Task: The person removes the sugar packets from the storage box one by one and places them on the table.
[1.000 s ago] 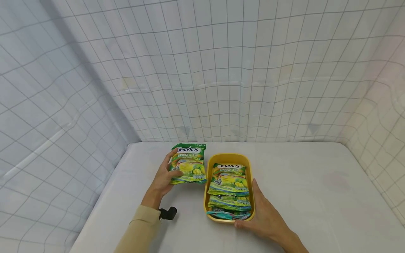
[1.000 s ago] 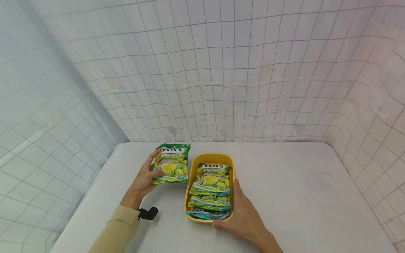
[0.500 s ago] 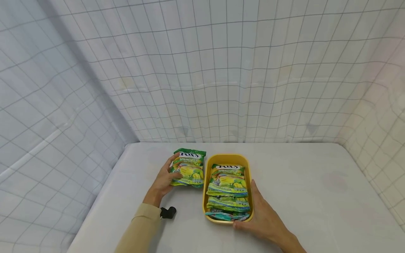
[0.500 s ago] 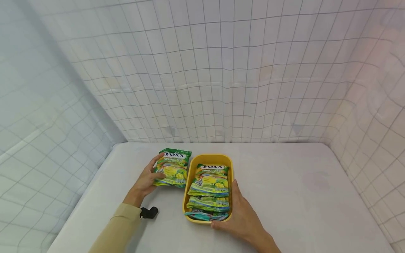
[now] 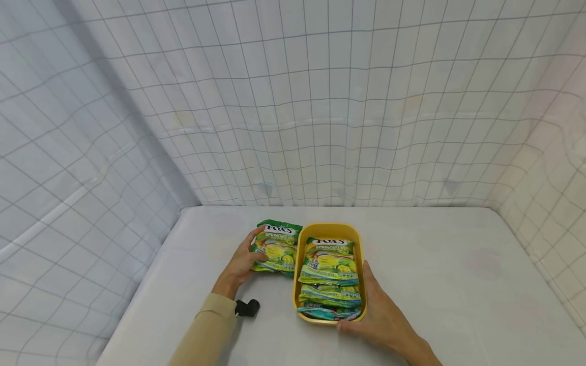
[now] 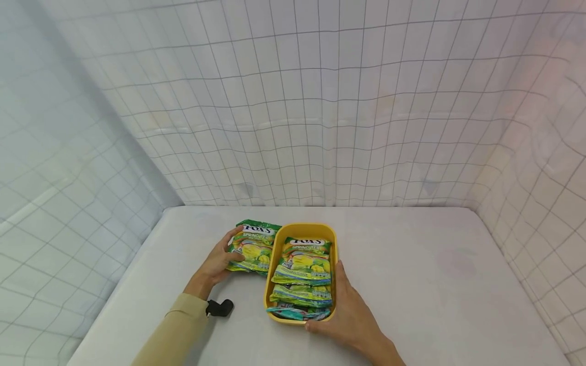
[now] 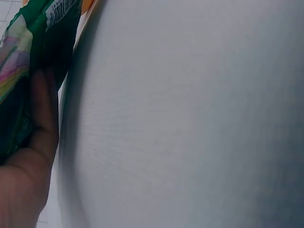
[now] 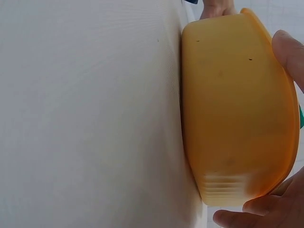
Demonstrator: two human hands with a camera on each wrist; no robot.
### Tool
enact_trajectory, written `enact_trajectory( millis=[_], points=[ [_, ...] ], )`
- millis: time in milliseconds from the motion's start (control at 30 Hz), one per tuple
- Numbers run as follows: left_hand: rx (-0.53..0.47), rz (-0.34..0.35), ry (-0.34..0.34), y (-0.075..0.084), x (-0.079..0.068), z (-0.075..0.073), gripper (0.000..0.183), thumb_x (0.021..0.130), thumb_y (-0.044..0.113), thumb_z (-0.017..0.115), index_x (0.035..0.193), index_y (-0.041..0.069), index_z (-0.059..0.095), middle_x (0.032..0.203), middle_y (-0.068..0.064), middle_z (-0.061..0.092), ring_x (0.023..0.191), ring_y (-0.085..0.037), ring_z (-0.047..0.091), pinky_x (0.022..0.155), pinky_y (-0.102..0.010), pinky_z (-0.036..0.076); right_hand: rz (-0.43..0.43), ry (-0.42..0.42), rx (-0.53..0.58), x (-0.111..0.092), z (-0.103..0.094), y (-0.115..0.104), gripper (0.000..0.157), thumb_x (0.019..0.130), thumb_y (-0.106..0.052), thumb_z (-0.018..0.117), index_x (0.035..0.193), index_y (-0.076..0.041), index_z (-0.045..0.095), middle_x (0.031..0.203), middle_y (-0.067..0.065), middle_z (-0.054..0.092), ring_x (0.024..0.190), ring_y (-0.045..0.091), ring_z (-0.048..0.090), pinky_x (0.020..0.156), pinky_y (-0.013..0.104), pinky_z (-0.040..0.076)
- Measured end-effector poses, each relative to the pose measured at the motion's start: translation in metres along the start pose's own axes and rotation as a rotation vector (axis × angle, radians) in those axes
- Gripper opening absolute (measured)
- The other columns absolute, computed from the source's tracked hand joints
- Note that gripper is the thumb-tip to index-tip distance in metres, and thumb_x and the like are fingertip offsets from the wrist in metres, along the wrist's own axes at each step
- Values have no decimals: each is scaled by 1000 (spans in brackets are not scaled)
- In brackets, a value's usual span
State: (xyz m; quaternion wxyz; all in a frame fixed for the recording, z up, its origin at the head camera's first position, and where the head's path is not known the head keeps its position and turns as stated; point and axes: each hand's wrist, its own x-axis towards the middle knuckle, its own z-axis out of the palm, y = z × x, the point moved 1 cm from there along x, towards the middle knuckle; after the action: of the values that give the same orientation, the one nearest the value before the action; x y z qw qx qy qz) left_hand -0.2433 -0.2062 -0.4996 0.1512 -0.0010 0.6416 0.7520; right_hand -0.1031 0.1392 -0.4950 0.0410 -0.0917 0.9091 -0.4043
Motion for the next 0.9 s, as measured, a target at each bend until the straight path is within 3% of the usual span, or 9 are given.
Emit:
enact_trajectory(
  millis=[133,233,500,900],
  points=[
    [46,-5,33,0,0,-1,94,84,-23,55,162,22,27,155,-23,34,110,-28,60,78,-33,56,-3,-14,7,0,0,-1,146,65,-76,81,164,-8,-3,169,14,6,152,35,20,115,58,30],
    [152,1,69,2,0,0,94,83,-19,62,161,19,27,153,-26,34,108,-28,60,78,-32,55,4,-22,19,0,0,-1,146,65,-75,82,164,-9,-4,169,14,5,152,36,19,115,58,30],
    [413,7,166,7,-3,4,95,82,-1,76,161,12,24,153,-29,36,122,-38,53,96,-46,48,-2,-14,39,1,-1,-1,148,63,-77,81,164,-10,-4,169,14,5,151,36,19,115,58,29],
    [451,23,200,13,-10,5,93,91,9,75,162,7,15,158,-26,31,142,-43,34,110,-57,37,-2,-16,40,0,-1,-1,148,63,-75,83,164,-10,-4,169,15,7,151,37,20,114,59,30]
  ],
)
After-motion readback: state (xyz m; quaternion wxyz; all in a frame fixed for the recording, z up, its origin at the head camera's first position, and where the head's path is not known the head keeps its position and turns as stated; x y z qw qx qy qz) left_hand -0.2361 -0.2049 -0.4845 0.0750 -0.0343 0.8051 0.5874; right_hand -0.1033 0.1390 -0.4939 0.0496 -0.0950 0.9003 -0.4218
